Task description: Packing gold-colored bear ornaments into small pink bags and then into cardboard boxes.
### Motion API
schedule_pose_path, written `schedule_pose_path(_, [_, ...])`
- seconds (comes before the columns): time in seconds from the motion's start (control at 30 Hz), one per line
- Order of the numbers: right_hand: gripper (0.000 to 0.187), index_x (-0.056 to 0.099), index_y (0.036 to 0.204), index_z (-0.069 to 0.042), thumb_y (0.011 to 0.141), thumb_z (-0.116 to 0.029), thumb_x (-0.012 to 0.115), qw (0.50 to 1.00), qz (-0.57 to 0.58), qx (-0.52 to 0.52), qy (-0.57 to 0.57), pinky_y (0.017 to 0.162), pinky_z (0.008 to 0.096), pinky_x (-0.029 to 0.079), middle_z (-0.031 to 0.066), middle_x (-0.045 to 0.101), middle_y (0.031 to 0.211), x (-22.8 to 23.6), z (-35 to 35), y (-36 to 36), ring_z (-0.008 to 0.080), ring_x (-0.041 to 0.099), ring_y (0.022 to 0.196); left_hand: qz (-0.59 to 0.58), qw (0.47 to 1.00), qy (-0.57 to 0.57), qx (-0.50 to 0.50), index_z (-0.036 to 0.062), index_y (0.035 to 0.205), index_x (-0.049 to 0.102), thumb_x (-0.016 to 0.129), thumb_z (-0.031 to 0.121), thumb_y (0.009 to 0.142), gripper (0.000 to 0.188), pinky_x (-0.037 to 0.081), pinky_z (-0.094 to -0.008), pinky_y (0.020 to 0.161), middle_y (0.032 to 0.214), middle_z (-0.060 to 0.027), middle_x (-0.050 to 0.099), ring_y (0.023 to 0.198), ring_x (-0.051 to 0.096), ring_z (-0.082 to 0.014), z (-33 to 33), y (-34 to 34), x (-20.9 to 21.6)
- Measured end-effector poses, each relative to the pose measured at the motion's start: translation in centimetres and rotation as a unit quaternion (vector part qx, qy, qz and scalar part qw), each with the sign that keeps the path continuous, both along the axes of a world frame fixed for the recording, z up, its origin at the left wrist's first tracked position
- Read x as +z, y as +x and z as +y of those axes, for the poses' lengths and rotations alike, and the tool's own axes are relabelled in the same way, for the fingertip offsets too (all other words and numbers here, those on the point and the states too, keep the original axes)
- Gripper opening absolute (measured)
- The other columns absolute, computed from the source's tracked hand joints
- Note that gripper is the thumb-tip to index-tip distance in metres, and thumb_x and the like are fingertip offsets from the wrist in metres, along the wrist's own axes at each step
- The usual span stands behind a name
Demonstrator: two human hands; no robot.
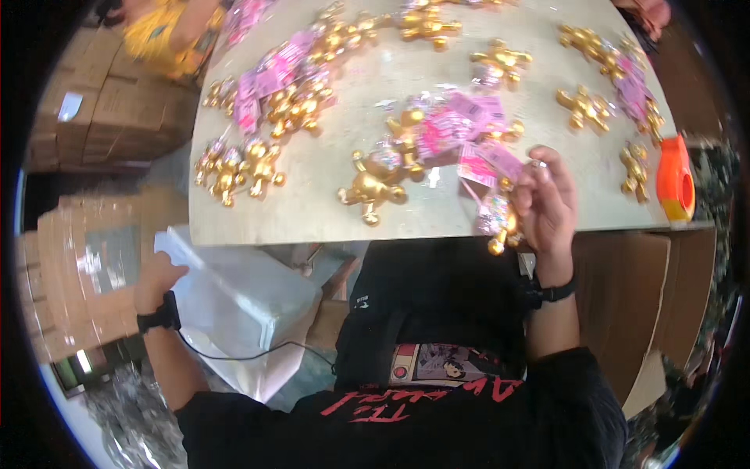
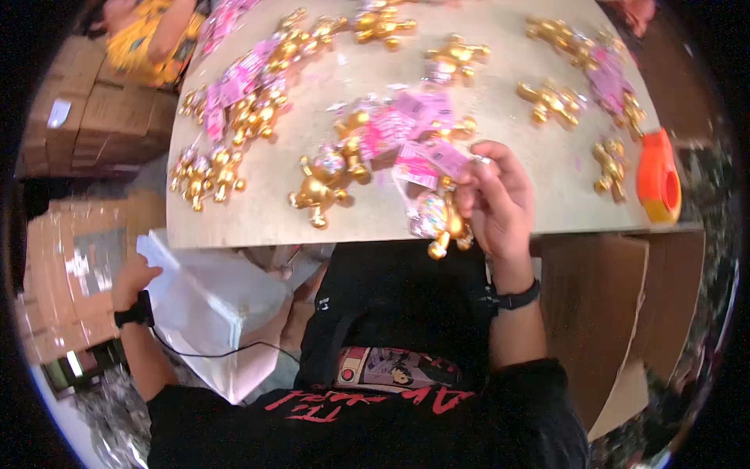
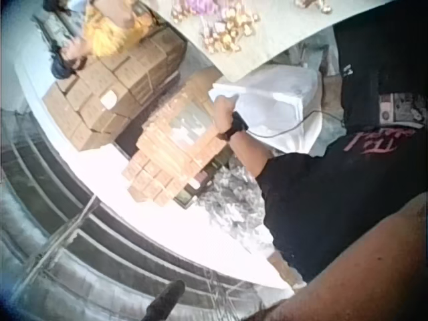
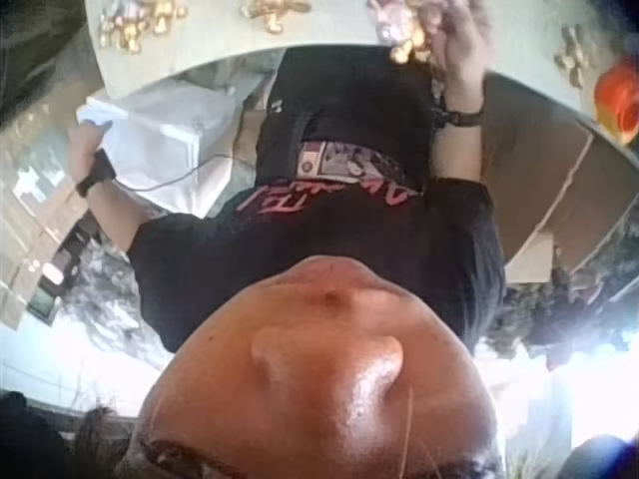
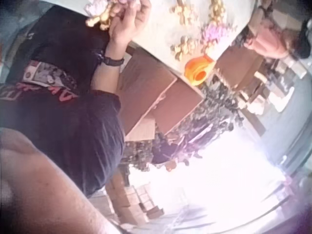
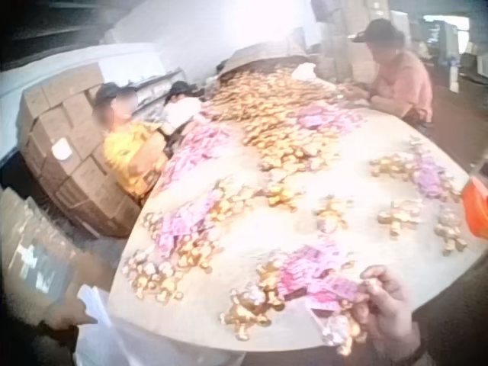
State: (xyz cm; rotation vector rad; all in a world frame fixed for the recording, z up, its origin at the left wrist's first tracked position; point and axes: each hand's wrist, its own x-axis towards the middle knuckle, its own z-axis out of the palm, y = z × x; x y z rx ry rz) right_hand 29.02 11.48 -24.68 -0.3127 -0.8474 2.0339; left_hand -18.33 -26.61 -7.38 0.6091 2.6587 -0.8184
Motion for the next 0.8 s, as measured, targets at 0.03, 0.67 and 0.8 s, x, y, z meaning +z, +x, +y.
schedule_pose_path(0.03, [0.024,0.052,0.125,0.001,0.102,-0.006,0.052,1.000,-0.011,0.003,0.001,0.057,0.0238,0.045,0.0097,0.065,0.091,0.1,0.2,0.1,0.0123,0.056,0.064,0.036,0.990,0.079,-0.107,-0.0066,0.119,0.064,0.074,0.029,0.081,0.053,0.053,-0.0355,0.086,0.110,-0.0227,0.071,0.103,0.069,-0.0305,2.1,-0.1,0.0])
schedule_pose_path(0.67, [0.018,0.067,0.109,0.000,0.092,-0.006,0.070,0.998,0.035,0.051,0.021,0.061,0.0206,0.050,0.0018,0.067,0.080,-0.1,0.3,0.4,0.0068,0.062,0.068,-0.123,0.879,0.330,-0.320,-0.0051,0.110,0.067,0.071,0.034,0.089,0.045,0.052,-0.0358,0.061,0.084,-0.0139,0.071,0.065,0.067,-0.0239,44.5,0.3,-8.1])
schedule_pose_path(0.8, [0.019,0.068,0.111,0.000,0.099,-0.015,0.064,0.997,-0.022,0.076,0.007,0.063,0.0222,0.050,0.0023,0.066,0.085,1.0,0.0,-0.9,0.0069,0.062,0.072,-0.224,0.808,0.488,-0.242,-0.0017,0.115,0.065,0.060,0.031,0.100,0.036,0.052,-0.0298,0.072,0.096,-0.0088,0.070,0.081,0.065,-0.0175,38.4,-0.8,-2.6])
